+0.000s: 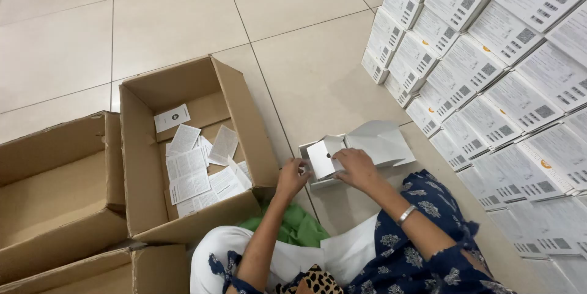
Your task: The person assembles white product boxes and inserts instruction manuals or paper inserts.
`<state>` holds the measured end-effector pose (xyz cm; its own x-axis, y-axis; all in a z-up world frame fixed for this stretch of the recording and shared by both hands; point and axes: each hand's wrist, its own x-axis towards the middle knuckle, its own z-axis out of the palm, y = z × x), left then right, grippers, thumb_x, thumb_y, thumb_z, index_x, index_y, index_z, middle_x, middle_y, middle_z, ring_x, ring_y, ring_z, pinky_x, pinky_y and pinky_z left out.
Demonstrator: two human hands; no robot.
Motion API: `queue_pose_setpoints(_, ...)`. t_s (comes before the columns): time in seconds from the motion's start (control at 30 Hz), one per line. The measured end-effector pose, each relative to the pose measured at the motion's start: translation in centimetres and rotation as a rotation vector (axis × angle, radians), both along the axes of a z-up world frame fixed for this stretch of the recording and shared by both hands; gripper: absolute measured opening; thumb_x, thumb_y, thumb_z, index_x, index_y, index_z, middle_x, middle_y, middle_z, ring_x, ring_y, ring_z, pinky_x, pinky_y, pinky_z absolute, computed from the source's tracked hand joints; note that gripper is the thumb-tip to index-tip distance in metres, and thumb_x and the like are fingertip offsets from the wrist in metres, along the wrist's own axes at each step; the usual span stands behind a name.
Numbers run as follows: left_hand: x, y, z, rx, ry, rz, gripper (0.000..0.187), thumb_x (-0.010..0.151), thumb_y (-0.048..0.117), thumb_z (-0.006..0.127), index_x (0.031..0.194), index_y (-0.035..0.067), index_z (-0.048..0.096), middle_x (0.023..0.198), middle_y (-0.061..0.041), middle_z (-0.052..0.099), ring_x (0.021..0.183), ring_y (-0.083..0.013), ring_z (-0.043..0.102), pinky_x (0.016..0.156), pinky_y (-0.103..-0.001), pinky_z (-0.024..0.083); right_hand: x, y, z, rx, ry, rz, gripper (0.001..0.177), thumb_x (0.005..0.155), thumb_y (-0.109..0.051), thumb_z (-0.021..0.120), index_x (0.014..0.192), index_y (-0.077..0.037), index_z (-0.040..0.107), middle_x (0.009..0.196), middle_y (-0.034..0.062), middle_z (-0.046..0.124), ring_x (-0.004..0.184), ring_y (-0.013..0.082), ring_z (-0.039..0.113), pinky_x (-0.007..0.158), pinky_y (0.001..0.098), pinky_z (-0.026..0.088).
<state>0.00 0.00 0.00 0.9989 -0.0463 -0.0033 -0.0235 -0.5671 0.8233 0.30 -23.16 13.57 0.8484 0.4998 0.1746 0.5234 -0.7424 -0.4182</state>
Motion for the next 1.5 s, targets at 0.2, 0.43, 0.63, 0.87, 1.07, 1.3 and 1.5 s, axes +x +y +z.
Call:
queue_pose_setpoints(0.2,0.9,0.1,-2.4,-0.059,0.008,0.066,0.042,0.082,0.031,0.08,0.113,0.003,0.071,0.107,-0.017,0.071,0.093,-0.0278,0.072,0.083,-0.039,0.058,-0.4,0.7,-3.3,-0.048,0.102,-0.135,0.046,0.068,-0.005,0.079,0.113,-0.007,0.067,0.111,0.0101,0.069,0.104,0.0348,0.065,0.085,0.0462,0.051)
queue_pose_setpoints(0.43,0.3,-1.5,5.4,-0.017,-0.048,0.244,0.07,0.09,0.054,0.074,0.135,0.003,0.06,0.127,-0.021,0.063,0.115,-0.0345,0.061,0.097,-0.042,0.051,-3.3,1.2,3.3,0.063,-0.146,-0.135,0.017,0.084,-0.003,0.07,0.098,-0.011,0.075,0.099,0.0027,0.073,0.096,0.0259,0.066,0.088,0.0401,0.053)
queue_pose_setpoints(0.63,-0.2,-1.1,7.6,-0.628,0.251,0.224,0.109,0.076,0.053,0.083,0.152,-0.003,0.028,0.134,-0.022,0.058,0.125,-0.0277,0.059,0.1,-0.038,0.052,-4.9,2.3,3.8,0.024,-0.572,0.18,0.025,0.081,-0.009,0.068,0.104,-0.011,0.076,0.108,-0.0013,0.074,0.106,0.018,0.064,0.091,0.0404,0.05)
queue_pose_setpoints(0.87,-0.1,0.9,8.8,-0.631,0.177,0.362,0.075,0.081,0.052,0.076,0.129,-0.004,0.061,0.105,-0.012,0.066,0.091,-0.0191,0.063,0.079,-0.036,0.051,-4.6,3.1,3.1,0.219,-0.667,0.158,0.018,0.086,-0.007,0.071,0.101,-0.016,0.077,0.116,-0.0034,0.072,0.118,0.0162,0.064,0.102,0.0363,0.051)
queue_pose_setpoints(1.07,-0.2,2.7,11.2,-0.737,-0.03,0.437,0.052,0.1,0.045,0.061,0.113,-0.005,0.071,0.085,-0.008,0.066,0.078,-0.0159,0.057,0.071,-0.036,0.047,-3.1,6.6,5.6,0.541,-0.471,-0.138,0.019,0.092,0.002,0.065,0.104,-0.01,0.073,0.134,0.0087,0.064,0.127,0.0266,0.061,0.109,0.0374,0.054)
queue_pose_setpoints(1.3,-4.6,8.6,14.7,-0.683,-0.158,0.67,0.043,0.102,0.036,0.054,0.121,-0.001,0.064,0.108,-0.016,0.072,0.097,-0.0233,0.064,0.087,-0.039,0.05,-2.8,14.5,5.4,1.0,0.38,-0.077,0.048,0.106,-0.026,0.051,0.149,-0.004,0.05,0.138,0.0117,0.063,0.119,0.0195,0.066,0.093,0.0358,0.061)
queue_pose_setpoints(1.5,-9.2,19.0,17.5,-0.473,-0.252,0.78,0.041,0.1,0.021,0.05,0.135,0.0,0.051,0.119,-0.022,0.069,0.109,-0.0322,0.067,0.095,-0.043,0.049,-4.2,26.0,5.2,0.939,0.46,0.046,0.049,0.102,-0.024,0.062,0.143,-0.001,0.05,0.125,0.0128,0.07,0.107,0.0179,0.072,0.085,0.0322,0.064)
